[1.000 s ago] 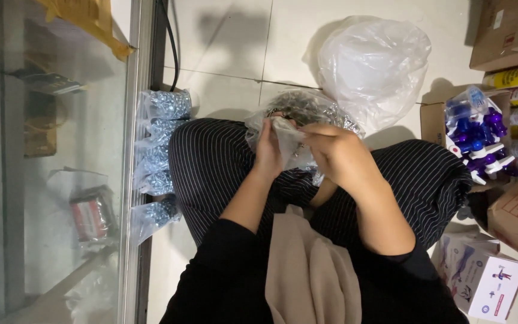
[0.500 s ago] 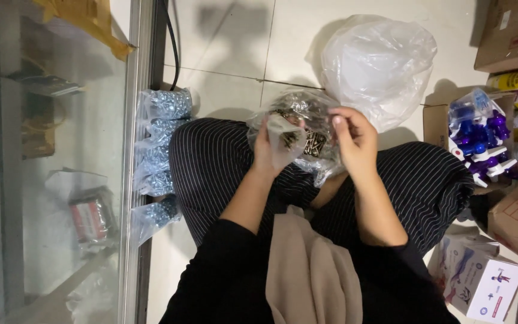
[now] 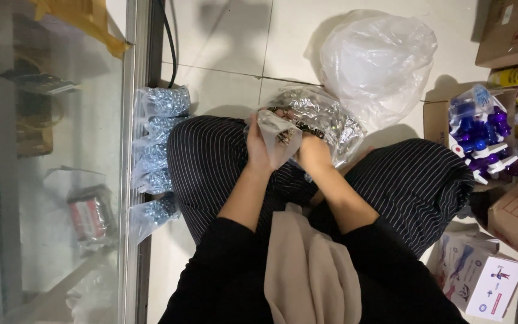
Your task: Packaging small metal screws into individual plastic bags from a bulk supply on the floor.
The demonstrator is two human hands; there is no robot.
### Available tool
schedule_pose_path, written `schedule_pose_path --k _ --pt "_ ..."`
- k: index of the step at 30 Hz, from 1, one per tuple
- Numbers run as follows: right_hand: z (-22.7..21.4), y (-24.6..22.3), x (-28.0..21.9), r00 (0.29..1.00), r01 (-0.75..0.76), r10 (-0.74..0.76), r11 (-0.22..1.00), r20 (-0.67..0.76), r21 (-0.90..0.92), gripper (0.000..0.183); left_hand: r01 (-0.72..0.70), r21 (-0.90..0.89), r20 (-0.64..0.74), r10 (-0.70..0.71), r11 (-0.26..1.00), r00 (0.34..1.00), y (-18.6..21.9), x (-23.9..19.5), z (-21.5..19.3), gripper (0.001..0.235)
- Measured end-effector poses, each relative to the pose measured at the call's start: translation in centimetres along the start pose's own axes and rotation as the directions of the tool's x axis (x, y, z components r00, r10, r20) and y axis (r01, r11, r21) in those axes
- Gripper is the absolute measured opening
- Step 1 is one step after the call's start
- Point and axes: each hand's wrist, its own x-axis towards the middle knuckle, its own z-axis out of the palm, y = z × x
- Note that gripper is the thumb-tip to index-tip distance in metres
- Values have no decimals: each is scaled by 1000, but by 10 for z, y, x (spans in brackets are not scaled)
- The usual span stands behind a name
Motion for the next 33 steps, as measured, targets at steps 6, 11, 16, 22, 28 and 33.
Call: schedule_pose_path --k 6,11,16,22,28,33 --pt "5 8 4 992 120 -113 979 -49 165 18 -9 79 66 3 997 998 4 19 -30 37" --pt "-8 14 -3 935 320 -306 946 -178 56 13 -57 17 93 55 998 994 0 14 -24 26" --pt "-102 -15 -45 900 408 -376 904 -222 124 6 -95 109 12 94 989 995 0 12 -23 27" --pt "-173 -16 -93 732 563 -440 821 -520 98 4 -100 164 -66 112 981 991 -1 14 -23 25" --pt "-185 -59 -96 466 777 -702 616 -538 -131 9 -15 93 -10 16 996 1000 -5 9 -21 41" --pt "-125 -56 -47 389 718 -732 621 -559 -314 11 -36 196 -49 46 980 998 -4 21 -42 34"
